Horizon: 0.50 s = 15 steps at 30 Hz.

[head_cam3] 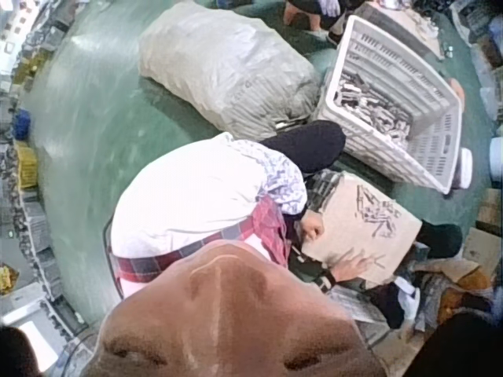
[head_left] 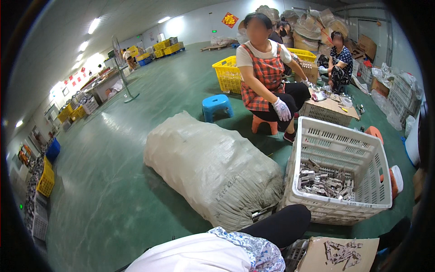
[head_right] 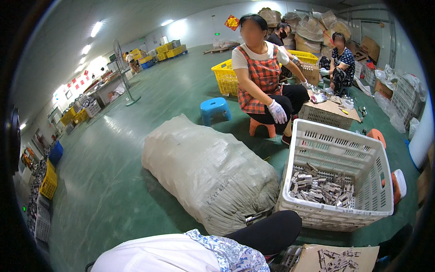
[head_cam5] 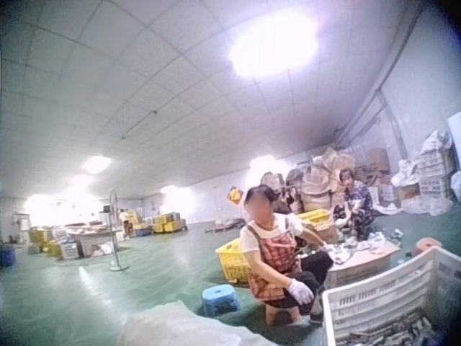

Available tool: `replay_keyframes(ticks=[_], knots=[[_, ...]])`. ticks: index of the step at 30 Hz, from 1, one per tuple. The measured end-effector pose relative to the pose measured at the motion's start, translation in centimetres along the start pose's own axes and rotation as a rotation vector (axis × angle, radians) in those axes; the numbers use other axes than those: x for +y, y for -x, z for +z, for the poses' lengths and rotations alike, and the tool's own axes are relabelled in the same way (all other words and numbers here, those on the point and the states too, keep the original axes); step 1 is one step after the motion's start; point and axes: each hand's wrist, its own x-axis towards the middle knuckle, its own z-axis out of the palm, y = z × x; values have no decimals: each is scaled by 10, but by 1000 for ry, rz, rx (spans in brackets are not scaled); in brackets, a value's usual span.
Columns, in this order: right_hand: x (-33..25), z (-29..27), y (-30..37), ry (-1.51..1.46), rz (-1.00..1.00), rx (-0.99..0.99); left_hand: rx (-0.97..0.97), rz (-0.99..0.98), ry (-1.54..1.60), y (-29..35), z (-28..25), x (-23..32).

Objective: The recorder and colleagues assemble small plastic and metal components at a manufacturing workstation.

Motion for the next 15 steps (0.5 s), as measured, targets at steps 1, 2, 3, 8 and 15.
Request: replay_keyframes(ticks=[1, 2, 3, 8, 15], knots=[[-1, 1, -3, -6, -5, 4, -2, -32, 19, 1, -3, 0], [-4, 0, -6, -23, -25, 21, -2, -64, 39, 2, -7, 0], [-3, -4, -3, -22, -26, 28, -18, -58, 48, 0, -5, 1], [-9, -6, -13, -79, -62, 30, 32, -81, -56, -6, -6, -4], [-8, -7, -5, -125, -53, 0, 43, -20, -133, -10, 7, 11]])
